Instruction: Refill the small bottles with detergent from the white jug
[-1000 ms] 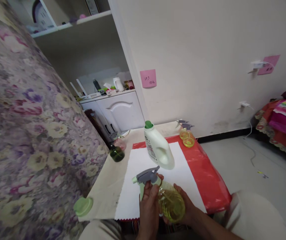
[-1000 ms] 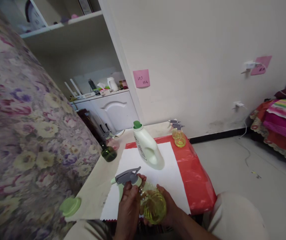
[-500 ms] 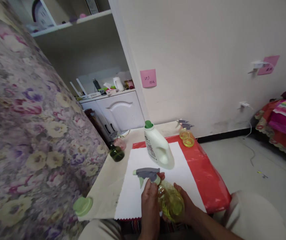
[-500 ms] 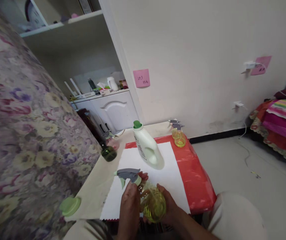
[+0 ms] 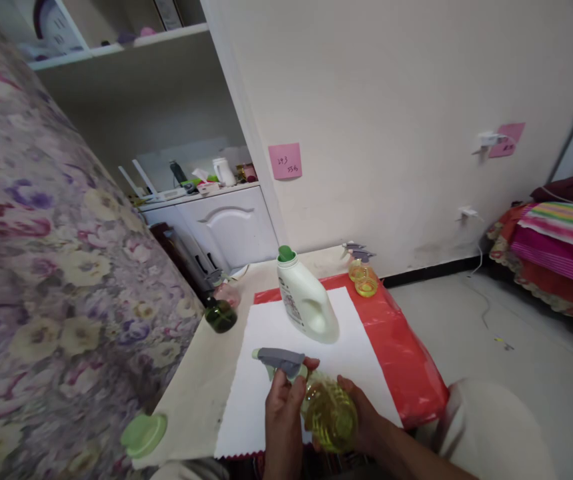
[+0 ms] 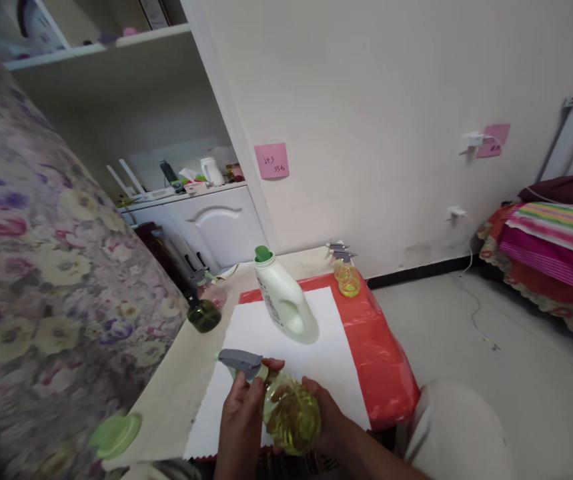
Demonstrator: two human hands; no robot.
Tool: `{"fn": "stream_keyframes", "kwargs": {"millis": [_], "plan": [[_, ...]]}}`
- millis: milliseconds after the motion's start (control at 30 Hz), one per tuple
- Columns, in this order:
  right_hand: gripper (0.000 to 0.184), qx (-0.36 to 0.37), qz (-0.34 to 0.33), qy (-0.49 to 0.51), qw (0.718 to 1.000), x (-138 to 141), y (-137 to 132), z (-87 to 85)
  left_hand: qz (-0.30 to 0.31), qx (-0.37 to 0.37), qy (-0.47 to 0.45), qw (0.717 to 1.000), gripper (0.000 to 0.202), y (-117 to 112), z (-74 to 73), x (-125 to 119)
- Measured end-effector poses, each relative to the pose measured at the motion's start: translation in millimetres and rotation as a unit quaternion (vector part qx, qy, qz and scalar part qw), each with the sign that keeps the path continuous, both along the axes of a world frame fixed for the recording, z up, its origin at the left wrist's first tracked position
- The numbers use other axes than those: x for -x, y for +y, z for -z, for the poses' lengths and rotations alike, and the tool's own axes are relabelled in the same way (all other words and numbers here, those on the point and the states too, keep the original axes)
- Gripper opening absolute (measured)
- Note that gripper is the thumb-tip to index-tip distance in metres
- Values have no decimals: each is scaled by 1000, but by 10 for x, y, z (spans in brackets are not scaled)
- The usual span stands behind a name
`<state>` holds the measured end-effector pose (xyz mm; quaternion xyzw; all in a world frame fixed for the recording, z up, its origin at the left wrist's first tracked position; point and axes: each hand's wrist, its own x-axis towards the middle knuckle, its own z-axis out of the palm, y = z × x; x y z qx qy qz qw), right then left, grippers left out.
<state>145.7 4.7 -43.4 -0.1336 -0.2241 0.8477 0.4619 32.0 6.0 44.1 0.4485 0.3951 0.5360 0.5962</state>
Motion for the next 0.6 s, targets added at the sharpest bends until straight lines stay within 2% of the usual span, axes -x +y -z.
{"fn": "stream_keyframes", "kwargs": {"millis": [167, 400, 533, 600], "plan": [[65, 19, -4, 39, 999, 14, 20, 30, -66, 8, 58, 996, 41, -5, -56, -24], [62, 20, -21, 48, 998, -34, 3, 138, -57, -25, 111, 992, 39, -38, -69, -23], [69, 25, -37, 48, 998, -44, -14, 151, -1, -28, 105, 994, 35, -45, -107, -46], [72, 30, -42, 43, 998, -46, -32, 125, 7, -24, 108, 994, 34, -52, -135, -51]]}}
